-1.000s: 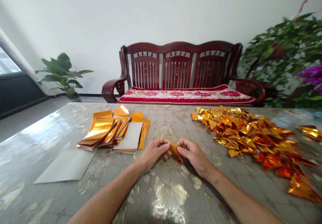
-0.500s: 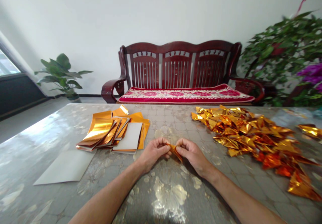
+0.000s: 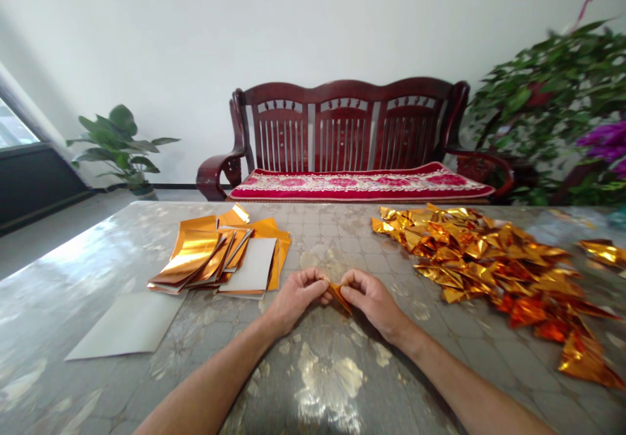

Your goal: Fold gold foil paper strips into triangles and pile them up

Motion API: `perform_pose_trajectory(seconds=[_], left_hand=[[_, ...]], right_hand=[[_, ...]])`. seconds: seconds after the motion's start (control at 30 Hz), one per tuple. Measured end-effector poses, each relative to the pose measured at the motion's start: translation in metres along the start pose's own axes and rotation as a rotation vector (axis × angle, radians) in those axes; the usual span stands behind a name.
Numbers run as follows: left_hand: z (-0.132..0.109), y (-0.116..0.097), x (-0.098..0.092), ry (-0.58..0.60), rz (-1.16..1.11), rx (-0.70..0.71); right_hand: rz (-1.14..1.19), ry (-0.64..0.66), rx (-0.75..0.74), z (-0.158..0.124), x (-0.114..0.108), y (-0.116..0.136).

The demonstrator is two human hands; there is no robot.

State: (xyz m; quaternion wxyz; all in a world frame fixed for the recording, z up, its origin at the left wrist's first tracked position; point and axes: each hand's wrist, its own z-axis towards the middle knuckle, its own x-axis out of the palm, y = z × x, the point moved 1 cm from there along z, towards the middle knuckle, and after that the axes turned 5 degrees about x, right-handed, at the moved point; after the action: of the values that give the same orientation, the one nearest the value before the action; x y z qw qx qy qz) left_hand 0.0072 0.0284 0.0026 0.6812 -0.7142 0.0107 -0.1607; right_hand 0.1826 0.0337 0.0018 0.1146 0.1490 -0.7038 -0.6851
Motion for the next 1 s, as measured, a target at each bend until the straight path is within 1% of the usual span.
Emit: perform_pose_trajectory(seconds=[0.13, 0.3, 0.43, 0.53, 0.6, 0.67, 0.73, 0.8, 0.87, 0.93, 1.0], left_hand=[[-0.001, 0.0, -0.002, 0.012, 0.009, 0.004], [0.0, 0.0, -0.005, 0.009, 0.039, 0.038], [0.002, 0.002, -0.01, -0.037, 0.085, 0.048], [0.005, 0.008, -0.016, -0.054, 0.157, 0.08], [0.006, 0.012, -0.02, -0.064, 0.273, 0.155], [0.006, 0.014, -0.022, -0.072, 0.449, 0.269], [0.003, 0.012, -0.021, -0.091, 0.647, 0.354], [-0.002, 0.009, -0.019, -0.116, 0.846, 0.379], [-0.008, 0.004, -0.014, -0.112, 1.006, 0.387], [-0.013, 0.001, -0.01, -0.07, 1.094, 0.371], [-0.015, 0.0, -0.007, -0.038, 1.149, 0.349]], right_hand=[[-0.047, -0.009, -0.032, 0.001, 0.0, -0.003], [-0.155, -0.042, -0.034, 0.002, 0.002, -0.007], [-0.375, -0.147, -0.123, 0.002, 0.005, -0.008], [-0.55, -0.217, -0.195, 0.002, 0.008, -0.007], [-0.631, -0.235, -0.209, 0.003, 0.01, -0.006], [-0.695, -0.243, -0.2, 0.004, 0.013, -0.005], [-0.745, -0.25, -0.18, 0.004, 0.015, -0.004], [-0.759, -0.252, -0.174, 0.005, 0.015, -0.005], [-0.707, -0.247, -0.184, 0.007, 0.013, -0.006], [-0.588, -0.239, -0.177, 0.009, 0.008, -0.009], [-0.459, -0.233, -0.138, 0.012, 0.003, -0.013]])
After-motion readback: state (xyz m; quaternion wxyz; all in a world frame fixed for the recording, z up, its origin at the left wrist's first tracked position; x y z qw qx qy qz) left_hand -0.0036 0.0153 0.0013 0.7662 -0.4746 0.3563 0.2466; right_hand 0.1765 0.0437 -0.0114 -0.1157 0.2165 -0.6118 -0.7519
